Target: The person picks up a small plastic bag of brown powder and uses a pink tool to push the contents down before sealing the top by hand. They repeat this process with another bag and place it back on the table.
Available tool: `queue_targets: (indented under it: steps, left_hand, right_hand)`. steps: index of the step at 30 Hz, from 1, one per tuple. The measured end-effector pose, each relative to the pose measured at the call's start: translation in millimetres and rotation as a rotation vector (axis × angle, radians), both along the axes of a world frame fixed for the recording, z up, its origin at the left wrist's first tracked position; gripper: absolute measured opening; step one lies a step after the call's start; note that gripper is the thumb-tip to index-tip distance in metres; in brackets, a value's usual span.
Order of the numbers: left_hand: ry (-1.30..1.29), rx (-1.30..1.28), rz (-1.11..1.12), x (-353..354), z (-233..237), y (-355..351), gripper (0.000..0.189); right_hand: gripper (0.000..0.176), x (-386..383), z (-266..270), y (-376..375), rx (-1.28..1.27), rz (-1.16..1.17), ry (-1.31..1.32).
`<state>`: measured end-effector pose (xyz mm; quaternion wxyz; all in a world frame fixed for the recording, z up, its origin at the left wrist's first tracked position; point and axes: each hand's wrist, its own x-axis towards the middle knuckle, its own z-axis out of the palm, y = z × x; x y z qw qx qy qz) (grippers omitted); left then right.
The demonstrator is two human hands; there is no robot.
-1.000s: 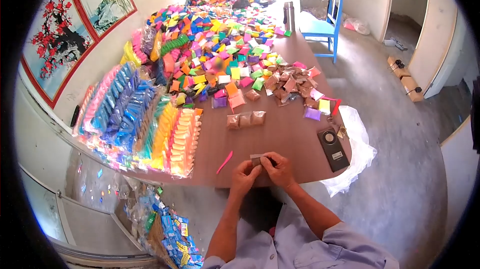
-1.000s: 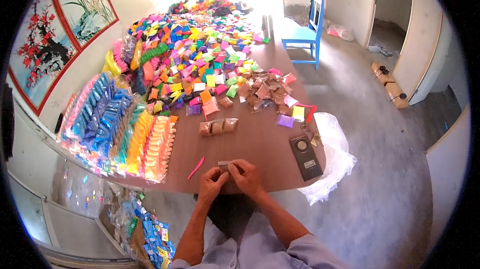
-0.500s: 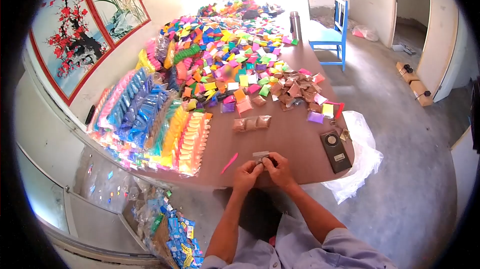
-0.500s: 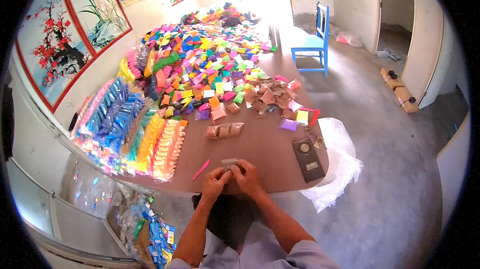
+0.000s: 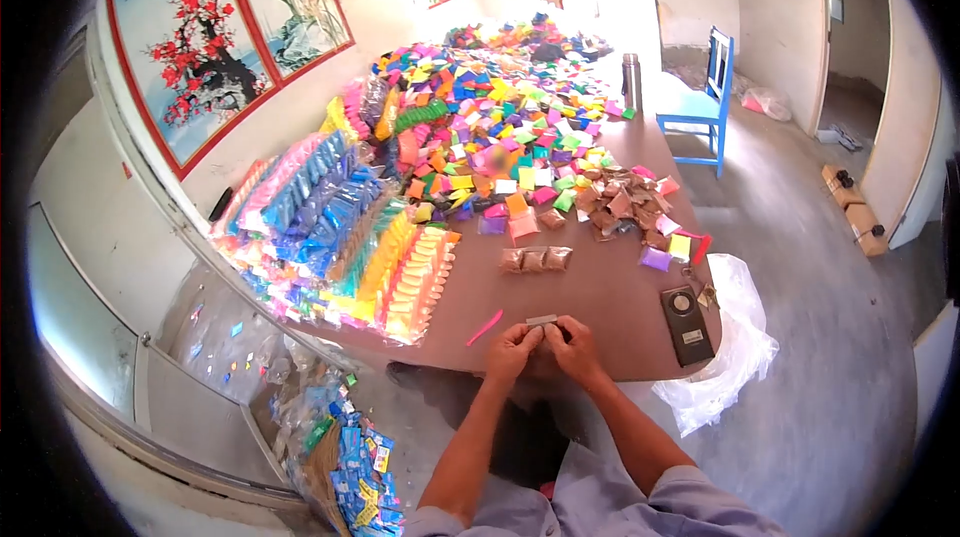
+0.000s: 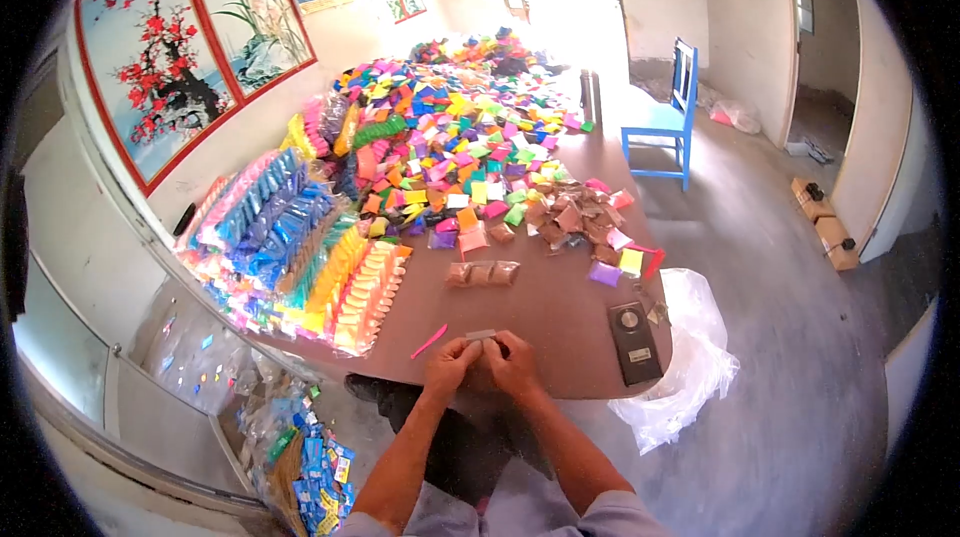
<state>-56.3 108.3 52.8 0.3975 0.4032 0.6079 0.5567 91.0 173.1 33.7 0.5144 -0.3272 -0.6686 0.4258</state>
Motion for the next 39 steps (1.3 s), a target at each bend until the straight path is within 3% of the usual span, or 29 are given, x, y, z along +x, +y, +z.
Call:
queue_targets:
  steps: [3,7,16,21,26,29,39]
  left_hand:
    - [-0.080,0.091,-0.025,-3.9,-13.2,5.3,0.017]
    - [0.023,0.066,-0.016,-6.6,-11.0,2.6,0.016]
    - [-0.206,0.114,-0.054,-2.3,-22.0,0.6,0.017]
    - [-0.174,0.100,0.038,1.5,-19.5,1.0,0.018]
    - [-0.115,0.190,0.031,-1.1,-16.1,-5.2,0.019]
    - [-0.031,0.208,0.031,0.6,-14.6,-1.6,0.019]
    - [-0.033,0.203,0.000,9.4,-1.2,-6.6,0.020]
  right_hand:
    - [0.019,-3.1,-0.9,0.5,0.013,-0.011,0.032]
    - [0.019,-8.2,-14.3,4.9,-0.021,0.022,0.085]
    - [0.018,6.6,10.9,-7.0,-0.030,-0.022,-0.022]
    - [0.019,9.1,6.1,-5.7,-0.070,-0.083,-0.163]
    - [0.019,4.2,14.2,-9.8,0.019,-0.034,-0.111]
    - [0.020,7.3,10.2,-5.5,-0.071,0.032,-0.138]
    - [0.018,3.4,19.6,-10.5,-0.128,-0.077,-0.116]
